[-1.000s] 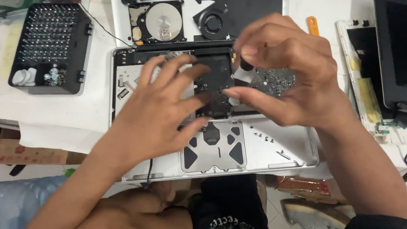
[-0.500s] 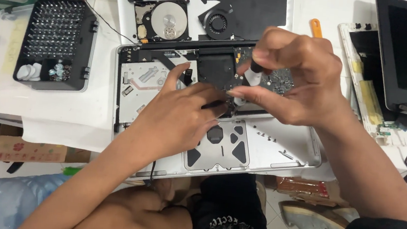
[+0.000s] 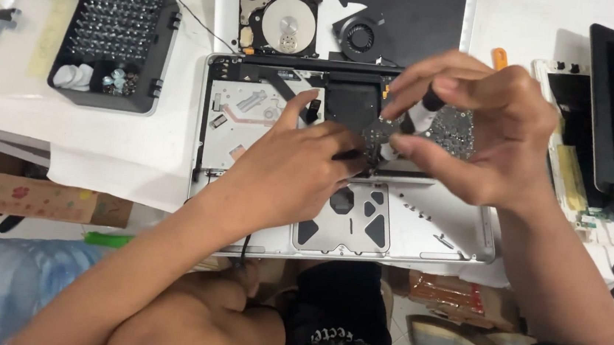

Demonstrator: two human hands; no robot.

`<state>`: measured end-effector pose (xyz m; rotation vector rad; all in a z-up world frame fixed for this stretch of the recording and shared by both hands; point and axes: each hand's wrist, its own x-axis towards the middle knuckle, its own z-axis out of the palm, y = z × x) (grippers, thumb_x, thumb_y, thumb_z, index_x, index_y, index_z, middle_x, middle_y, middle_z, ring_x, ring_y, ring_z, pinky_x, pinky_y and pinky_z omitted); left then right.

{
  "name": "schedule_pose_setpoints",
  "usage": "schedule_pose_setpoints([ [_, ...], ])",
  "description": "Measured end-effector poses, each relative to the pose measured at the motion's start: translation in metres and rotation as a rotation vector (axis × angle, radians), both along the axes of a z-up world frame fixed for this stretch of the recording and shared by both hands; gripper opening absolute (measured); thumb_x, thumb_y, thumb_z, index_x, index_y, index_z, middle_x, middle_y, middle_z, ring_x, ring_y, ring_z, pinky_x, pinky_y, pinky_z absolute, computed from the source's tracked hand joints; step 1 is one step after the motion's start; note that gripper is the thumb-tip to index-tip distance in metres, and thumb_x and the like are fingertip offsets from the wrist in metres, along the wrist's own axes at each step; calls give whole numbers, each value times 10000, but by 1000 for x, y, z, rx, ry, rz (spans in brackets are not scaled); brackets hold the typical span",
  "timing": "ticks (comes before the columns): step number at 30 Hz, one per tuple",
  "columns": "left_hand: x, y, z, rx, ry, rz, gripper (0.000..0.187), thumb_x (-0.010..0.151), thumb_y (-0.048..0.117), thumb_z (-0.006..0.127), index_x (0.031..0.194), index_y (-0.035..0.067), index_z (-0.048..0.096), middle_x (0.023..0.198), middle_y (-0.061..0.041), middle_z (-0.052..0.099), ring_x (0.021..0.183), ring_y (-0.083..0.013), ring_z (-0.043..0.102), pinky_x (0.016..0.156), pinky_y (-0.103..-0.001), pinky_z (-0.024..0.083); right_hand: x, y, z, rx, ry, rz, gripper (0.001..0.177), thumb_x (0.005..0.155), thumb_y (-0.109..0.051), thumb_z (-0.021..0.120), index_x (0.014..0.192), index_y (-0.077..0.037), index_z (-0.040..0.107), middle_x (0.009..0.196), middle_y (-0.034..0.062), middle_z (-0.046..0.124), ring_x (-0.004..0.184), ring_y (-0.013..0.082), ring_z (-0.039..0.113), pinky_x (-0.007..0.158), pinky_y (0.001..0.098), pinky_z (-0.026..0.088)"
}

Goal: The person uses a screwdriver to remove screws from the motherboard of a disassembled laptop. They then lift and remove a black component from the circuit board and place it aside on the workbench.

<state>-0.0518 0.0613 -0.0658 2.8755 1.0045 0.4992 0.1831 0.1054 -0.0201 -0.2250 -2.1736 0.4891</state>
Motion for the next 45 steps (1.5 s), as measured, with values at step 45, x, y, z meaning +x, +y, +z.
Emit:
schedule_pose_setpoints([
  [45,10,8,8,-38,82,10,221,905,306,668,1048,168,764,1036,-52,686,1053,-270,650,1194,-690,174,-6,1,-15,229,22,-161,408,929,-94,904,1072,52,550,825,157,675,663,236,650,546,307,523],
])
